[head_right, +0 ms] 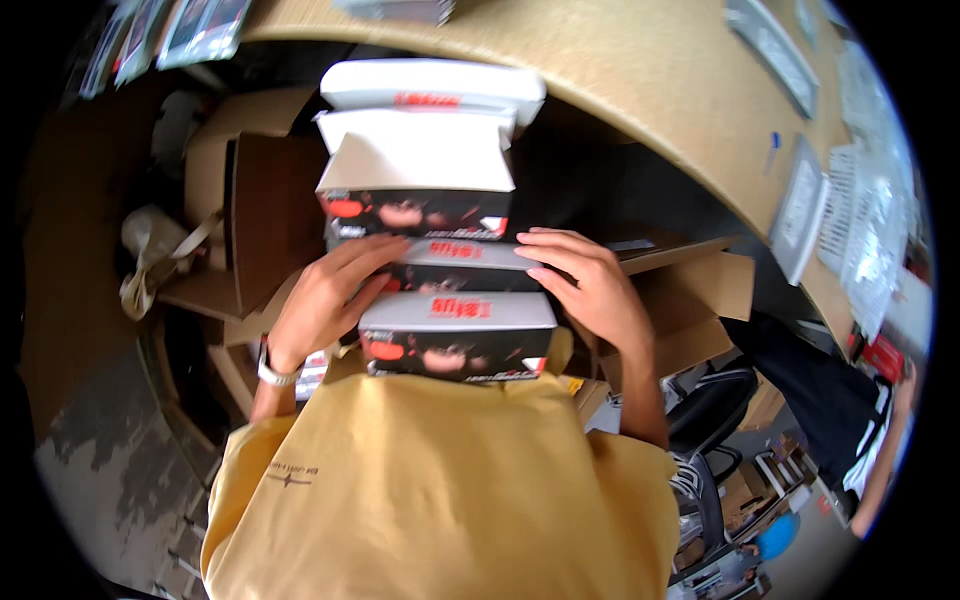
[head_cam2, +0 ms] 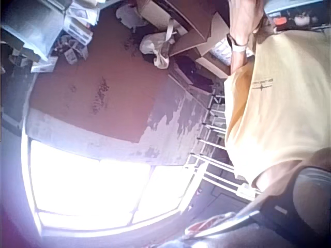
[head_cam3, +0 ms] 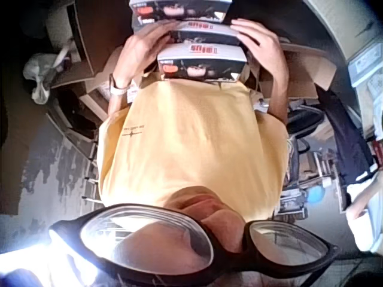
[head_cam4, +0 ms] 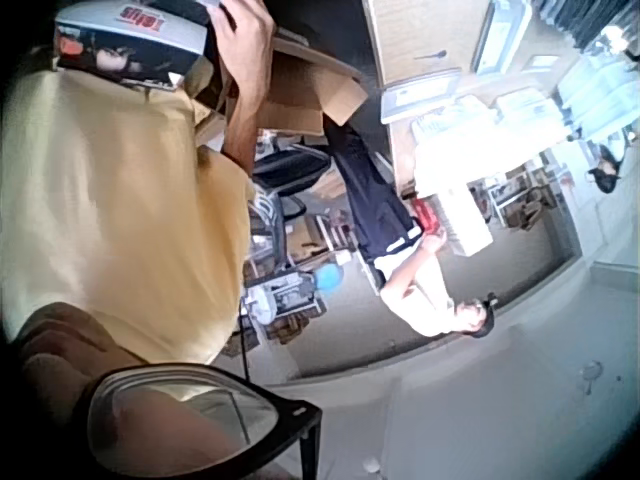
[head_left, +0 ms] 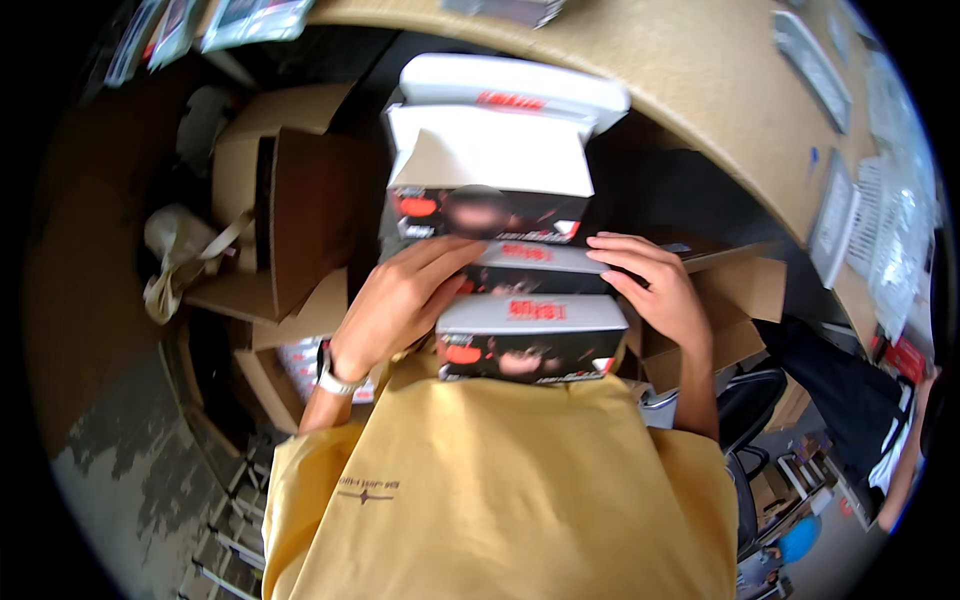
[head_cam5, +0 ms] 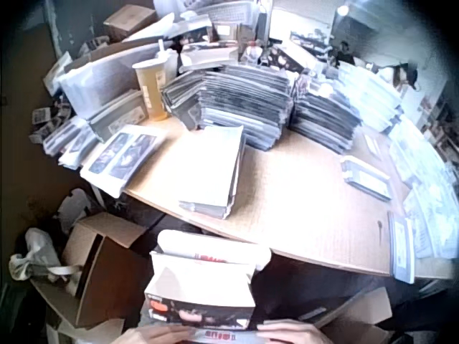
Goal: The person sits on the floor and packs stacks of media cases into white cardboard boxes. They place the cases inside, close the flaps, and then use a red marker to write text on the top of the boxes.
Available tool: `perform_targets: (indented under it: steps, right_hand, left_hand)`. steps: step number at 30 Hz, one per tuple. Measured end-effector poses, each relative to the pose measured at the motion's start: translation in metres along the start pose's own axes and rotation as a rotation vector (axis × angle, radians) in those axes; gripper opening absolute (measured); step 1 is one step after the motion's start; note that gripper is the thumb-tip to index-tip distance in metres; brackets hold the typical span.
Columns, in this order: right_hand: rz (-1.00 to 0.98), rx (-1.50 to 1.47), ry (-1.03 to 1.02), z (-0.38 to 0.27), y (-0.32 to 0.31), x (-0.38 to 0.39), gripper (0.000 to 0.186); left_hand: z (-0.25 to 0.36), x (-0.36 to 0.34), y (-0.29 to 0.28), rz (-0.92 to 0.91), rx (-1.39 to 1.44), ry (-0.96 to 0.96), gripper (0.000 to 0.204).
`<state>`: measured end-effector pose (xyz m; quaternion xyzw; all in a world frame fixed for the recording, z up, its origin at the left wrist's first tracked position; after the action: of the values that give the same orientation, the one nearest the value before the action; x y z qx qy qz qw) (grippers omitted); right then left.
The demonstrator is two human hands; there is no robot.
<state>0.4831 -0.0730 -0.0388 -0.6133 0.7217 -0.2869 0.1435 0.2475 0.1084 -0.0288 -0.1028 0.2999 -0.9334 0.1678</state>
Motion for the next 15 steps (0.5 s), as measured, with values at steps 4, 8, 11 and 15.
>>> perform_targets:
  steps: [4,8,11,15]
  right_hand:
    - [0.438,0.149,0.024,-0.007,-0.066,0.006,0.012]
    - [0.918,0.374,0.11,-0.013,-0.125,0.028,0.011]
    - [1.145,0.624,0.274,0.026,-0.187,0.053,0.018]
    - [1.186,0.773,0.603,0.15,-0.278,0.111,0.043]
  left_hand:
    - [0.012,-0.024,-0.005,0.065,0.002,0.073,0.027]
    - [0.02,-0.03,-0.019,0.116,0.035,0.052,0.026]
    - [0.034,-0.036,-0.026,0.126,0.018,0.091,0.027]
    - [0.05,-0.042,-0.028,0.046,0.029,0.172,0.026]
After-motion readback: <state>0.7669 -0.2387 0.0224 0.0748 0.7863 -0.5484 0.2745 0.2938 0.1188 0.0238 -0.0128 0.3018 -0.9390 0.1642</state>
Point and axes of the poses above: each hand's wrist, its own x-axis away from the middle knuckle, its own y-axis out of the palm, z = x × y, the point moved 4 cm from there along -x, towards the middle knuckle, and after that the axes turned 2 degrees about x, right-handed, at the moved point
